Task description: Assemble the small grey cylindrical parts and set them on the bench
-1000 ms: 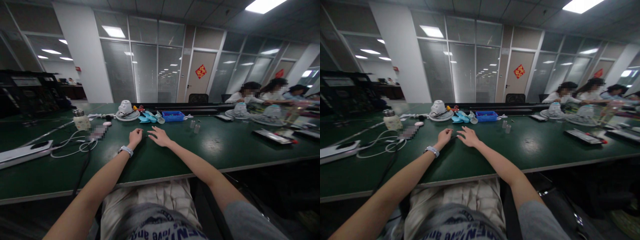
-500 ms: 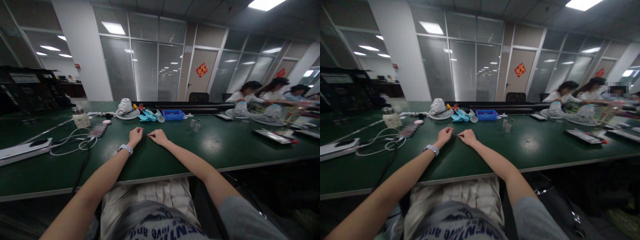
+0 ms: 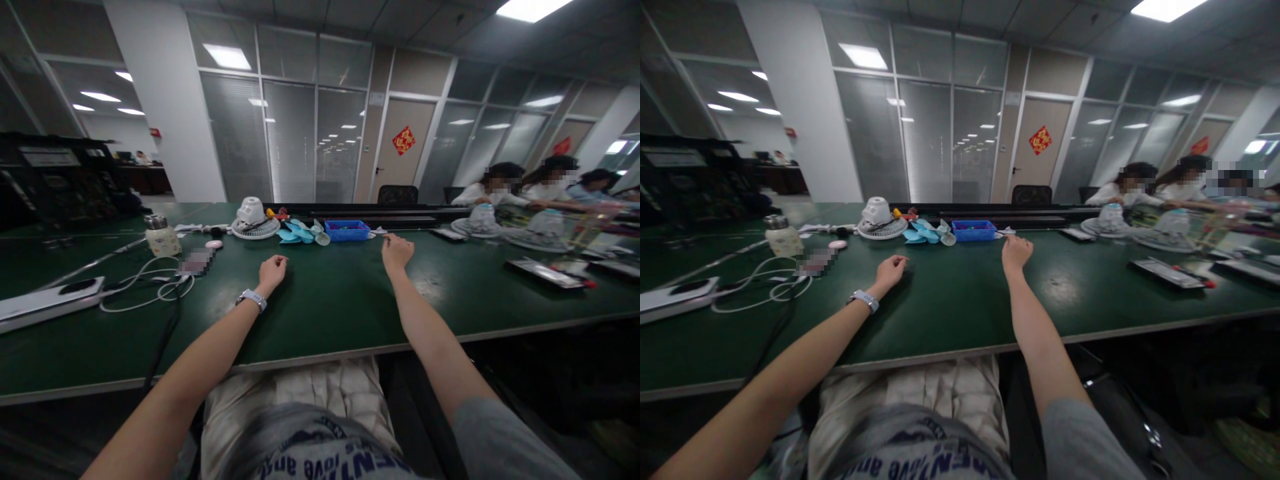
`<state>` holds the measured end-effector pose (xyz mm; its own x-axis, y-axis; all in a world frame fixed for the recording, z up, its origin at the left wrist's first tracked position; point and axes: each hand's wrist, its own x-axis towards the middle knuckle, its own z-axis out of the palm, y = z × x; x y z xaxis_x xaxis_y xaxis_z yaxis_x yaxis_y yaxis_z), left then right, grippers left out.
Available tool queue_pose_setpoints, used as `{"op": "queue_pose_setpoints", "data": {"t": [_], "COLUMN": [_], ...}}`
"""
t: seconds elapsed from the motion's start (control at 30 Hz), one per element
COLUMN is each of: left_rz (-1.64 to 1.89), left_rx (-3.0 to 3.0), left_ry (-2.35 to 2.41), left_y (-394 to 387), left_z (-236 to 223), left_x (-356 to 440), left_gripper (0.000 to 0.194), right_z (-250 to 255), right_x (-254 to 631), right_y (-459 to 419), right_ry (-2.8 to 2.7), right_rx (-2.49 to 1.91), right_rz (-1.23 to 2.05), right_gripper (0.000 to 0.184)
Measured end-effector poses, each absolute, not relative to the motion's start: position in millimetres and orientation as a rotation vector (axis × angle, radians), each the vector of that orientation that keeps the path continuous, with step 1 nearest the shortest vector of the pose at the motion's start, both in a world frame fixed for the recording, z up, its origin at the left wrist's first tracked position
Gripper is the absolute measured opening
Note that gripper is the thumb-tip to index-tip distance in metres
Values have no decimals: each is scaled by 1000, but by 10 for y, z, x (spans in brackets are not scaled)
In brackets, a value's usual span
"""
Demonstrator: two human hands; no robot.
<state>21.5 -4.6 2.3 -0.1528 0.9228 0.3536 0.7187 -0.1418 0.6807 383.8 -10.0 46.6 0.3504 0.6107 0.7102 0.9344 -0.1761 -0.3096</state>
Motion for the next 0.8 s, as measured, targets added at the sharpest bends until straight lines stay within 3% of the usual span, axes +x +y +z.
{"op": "queue_pose_setpoints", "data": {"t": [0.27,0.8], "left_rz": [1157,1155], "left_rx": [1863,1859], "left_ry": [1868,1857], "left_y": [-80,-106], "left_z": [57,78], "left_x": [220,235], "left_gripper": [30,30], "right_z": [364,359], "right_x": [4036,4068], "right_y": [-107,-104], "right_ry": [-1085,-1064], "right_rx": [-2030,-1994], "right_rz": [-467,-438], "right_gripper": [31,29]}}
